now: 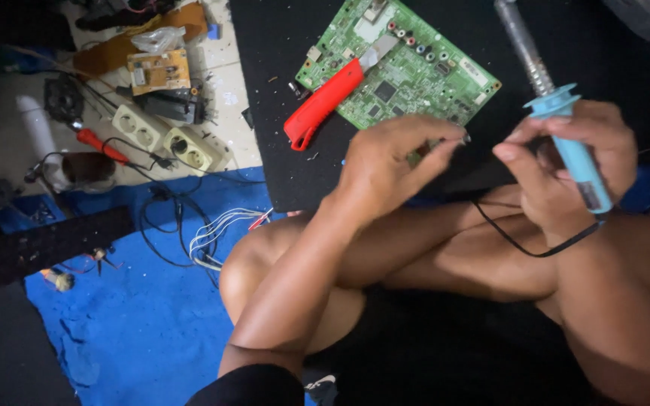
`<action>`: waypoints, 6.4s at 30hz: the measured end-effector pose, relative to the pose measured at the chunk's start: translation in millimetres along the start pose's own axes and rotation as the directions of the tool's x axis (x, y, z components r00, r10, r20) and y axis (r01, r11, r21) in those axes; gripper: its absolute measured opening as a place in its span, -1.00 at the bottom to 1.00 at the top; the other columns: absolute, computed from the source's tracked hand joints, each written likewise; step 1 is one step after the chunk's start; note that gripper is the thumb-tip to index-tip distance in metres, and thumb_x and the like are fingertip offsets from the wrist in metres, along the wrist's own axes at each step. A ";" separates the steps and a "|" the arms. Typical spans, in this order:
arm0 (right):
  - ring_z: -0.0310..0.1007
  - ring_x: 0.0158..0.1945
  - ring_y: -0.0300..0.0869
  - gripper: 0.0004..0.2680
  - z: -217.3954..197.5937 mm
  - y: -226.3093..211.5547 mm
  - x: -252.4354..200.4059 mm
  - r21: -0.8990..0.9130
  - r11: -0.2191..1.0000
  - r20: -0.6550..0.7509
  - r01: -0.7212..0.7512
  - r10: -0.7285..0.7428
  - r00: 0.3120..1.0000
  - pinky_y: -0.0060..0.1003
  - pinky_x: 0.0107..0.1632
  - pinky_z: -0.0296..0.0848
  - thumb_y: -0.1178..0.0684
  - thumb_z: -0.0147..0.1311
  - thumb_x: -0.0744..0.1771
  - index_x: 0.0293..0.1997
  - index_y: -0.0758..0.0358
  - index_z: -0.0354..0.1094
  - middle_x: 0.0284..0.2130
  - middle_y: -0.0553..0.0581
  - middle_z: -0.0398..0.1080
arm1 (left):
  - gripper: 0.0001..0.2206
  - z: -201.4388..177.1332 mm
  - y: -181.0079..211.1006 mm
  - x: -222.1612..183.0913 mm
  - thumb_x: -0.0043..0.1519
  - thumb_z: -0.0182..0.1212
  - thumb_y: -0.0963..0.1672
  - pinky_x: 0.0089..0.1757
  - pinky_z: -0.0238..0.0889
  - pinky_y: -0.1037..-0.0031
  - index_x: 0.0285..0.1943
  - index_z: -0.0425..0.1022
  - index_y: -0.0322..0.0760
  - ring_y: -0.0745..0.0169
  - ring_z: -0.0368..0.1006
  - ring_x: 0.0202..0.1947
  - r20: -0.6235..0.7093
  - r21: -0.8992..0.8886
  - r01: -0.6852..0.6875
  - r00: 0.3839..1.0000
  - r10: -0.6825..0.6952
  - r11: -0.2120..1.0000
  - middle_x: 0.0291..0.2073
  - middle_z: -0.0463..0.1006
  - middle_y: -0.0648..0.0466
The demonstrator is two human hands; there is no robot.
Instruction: Desoldering and removing components from a printed circuit board using a soldering iron and a utility knife.
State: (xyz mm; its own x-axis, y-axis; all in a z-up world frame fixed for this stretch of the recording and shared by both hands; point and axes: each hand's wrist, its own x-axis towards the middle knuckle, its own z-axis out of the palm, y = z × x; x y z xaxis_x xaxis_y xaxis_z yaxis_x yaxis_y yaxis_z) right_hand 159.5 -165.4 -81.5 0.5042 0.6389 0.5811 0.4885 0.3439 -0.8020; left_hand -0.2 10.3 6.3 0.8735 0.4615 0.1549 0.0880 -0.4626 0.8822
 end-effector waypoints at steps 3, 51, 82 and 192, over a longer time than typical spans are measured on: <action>0.41 -0.31 -0.12 -0.62 -6.1 1.1 -4.9 -0.014 0.998 -0.027 -0.061 0.061 0.998 -0.38 -0.34 0.22 0.34 0.41 0.35 0.09 0.31 0.12 -0.22 0.33 0.40 | -0.87 -15.3 -4.7 3.0 0.17 0.36 -0.25 -0.30 0.41 0.54 -0.14 0.62 -0.25 0.28 0.55 -0.38 -0.106 0.111 -0.009 0.994 0.021 0.994 -0.17 0.66 0.13; 0.39 -0.06 0.11 -0.68 28.5 -58.9 -12.6 -0.368 0.916 -0.026 0.161 -0.183 0.983 -0.06 0.06 0.42 0.33 0.48 0.31 0.12 0.43 0.41 0.00 0.36 0.39 | -0.93 -3.1 -22.3 -62.5 0.11 0.30 -0.15 -0.19 0.39 0.34 -0.26 0.61 -0.17 0.06 0.51 -0.26 -0.348 0.646 0.117 0.925 0.155 0.754 -0.29 0.51 0.13; 0.45 0.03 0.06 -0.74 52.7 -25.2 -16.1 -0.182 0.943 -0.106 0.278 -0.300 0.948 -0.29 -0.18 0.60 0.28 0.47 0.28 0.01 0.48 0.50 -0.28 0.16 0.52 | -0.86 11.1 -32.1 -67.9 0.21 0.38 -0.14 -0.17 0.54 0.38 -0.09 0.65 0.03 0.10 0.65 -0.20 -0.333 0.203 -0.047 0.936 0.114 0.978 -0.30 0.70 0.14; 0.54 -0.16 -0.05 -0.88 23.1 -36.5 -33.4 0.153 0.987 0.033 0.045 -0.051 0.998 -0.29 -0.05 0.59 0.13 -0.01 0.40 0.01 0.24 0.16 -0.24 0.21 0.42 | -0.90 -0.9 -12.4 -42.9 0.18 0.27 -0.28 -0.29 0.26 0.63 -0.16 0.52 -0.37 0.43 0.32 -0.39 -0.589 -0.232 -0.070 0.804 -0.083 0.970 -0.21 0.52 0.11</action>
State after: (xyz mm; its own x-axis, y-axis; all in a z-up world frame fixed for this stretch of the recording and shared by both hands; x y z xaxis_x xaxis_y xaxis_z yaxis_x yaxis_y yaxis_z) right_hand 108.4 -183.4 -74.8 0.4550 0.6430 0.6161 0.3963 0.4733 -0.7867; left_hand -39.2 -3.1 -10.9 0.4133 0.8549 0.3135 -0.0873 -0.3055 0.9482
